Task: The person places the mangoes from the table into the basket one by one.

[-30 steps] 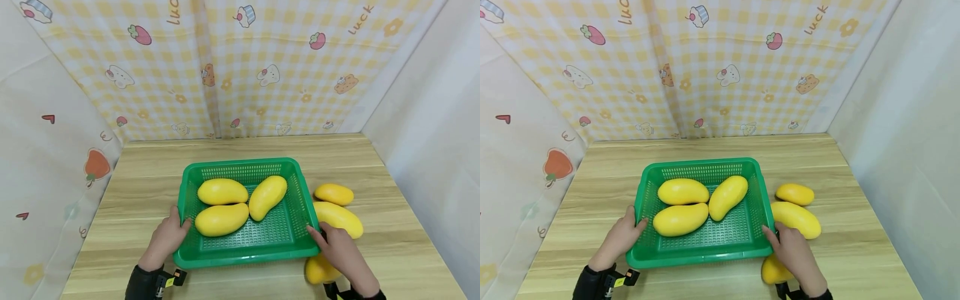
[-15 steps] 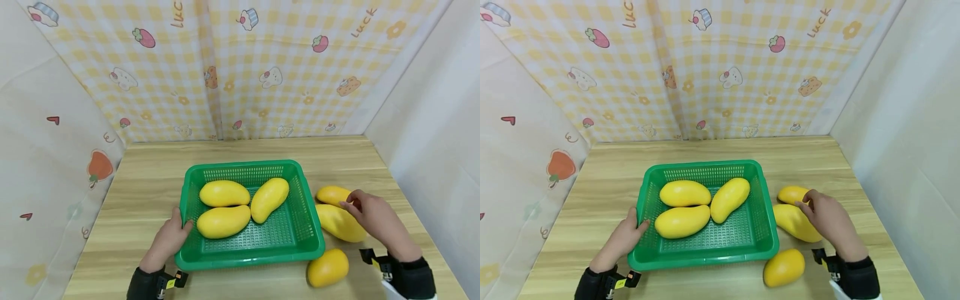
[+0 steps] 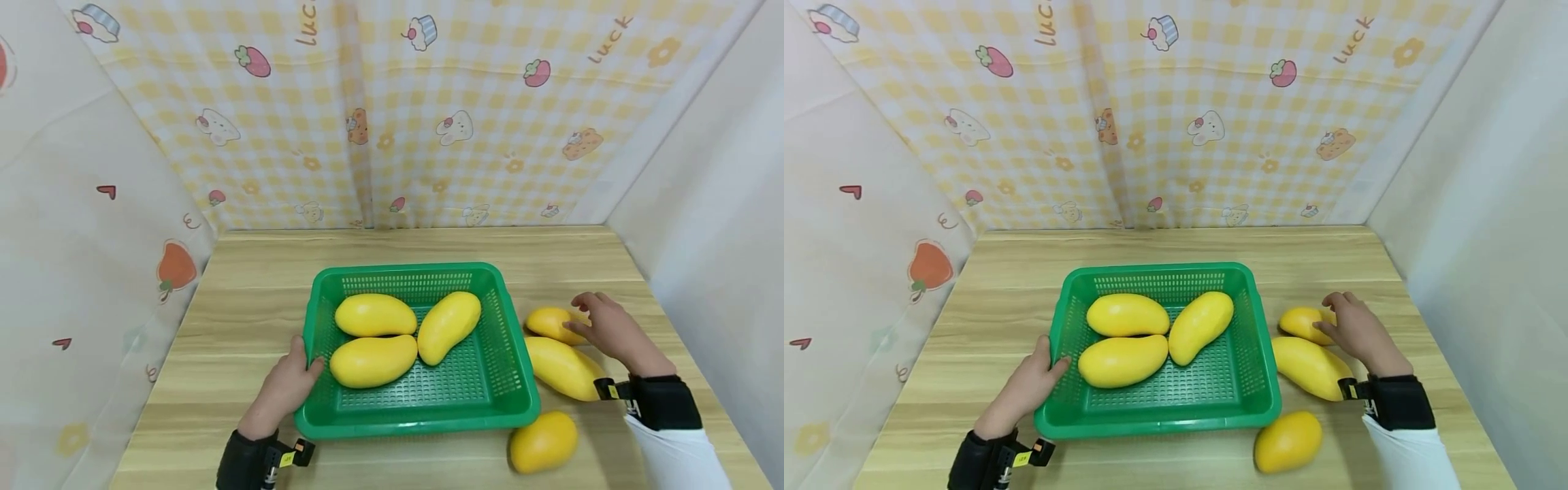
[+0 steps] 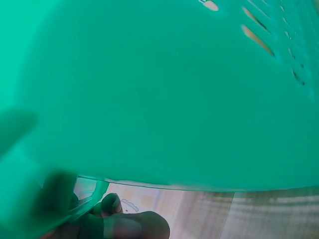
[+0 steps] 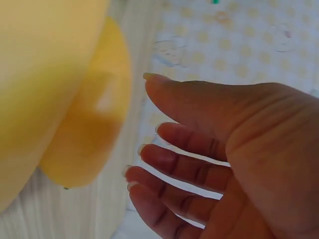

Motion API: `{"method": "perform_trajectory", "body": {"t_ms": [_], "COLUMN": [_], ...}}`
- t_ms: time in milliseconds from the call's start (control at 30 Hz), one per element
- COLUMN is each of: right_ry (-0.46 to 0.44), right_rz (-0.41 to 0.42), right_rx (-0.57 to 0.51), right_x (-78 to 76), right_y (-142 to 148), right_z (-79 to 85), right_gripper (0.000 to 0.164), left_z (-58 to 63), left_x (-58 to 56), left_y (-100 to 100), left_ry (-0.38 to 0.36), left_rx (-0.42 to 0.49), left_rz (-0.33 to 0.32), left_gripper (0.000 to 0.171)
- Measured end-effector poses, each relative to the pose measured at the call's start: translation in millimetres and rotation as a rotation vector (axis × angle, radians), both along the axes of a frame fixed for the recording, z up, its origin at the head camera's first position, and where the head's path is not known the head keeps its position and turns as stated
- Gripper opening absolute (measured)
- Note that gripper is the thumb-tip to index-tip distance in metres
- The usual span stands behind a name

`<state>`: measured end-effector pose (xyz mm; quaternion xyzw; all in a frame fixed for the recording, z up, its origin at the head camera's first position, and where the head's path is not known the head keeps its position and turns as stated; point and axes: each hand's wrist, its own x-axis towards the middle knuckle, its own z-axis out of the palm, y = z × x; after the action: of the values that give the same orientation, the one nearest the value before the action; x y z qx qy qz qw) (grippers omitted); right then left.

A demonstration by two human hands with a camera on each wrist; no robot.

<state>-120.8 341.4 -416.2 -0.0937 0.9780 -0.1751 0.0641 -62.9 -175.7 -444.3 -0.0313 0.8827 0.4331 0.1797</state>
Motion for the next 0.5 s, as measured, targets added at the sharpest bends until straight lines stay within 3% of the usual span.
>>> {"method": "perform_trajectory", "body": {"t_ms": [300,500], "right_ry": [-0.149,-0.194], "right_rz": [0.066,0.077], "right_rx": [0.043,0.075], "right_x": [-14.0,-17.9], "right_y": [6.4,-1.1], "right_z": [-9.3,-11.0], "right_gripper": [0.053,0.058], "left_z": [-0.6,-1.8], "left_x": [1.1,2.0], "left_y": [3.6,2.3], "left_ry": [0.016,0.024], "left_rx": [0.052,0.085], "left_rz": [0.021,0.035], "left_gripper": [0.037,0.038]}}
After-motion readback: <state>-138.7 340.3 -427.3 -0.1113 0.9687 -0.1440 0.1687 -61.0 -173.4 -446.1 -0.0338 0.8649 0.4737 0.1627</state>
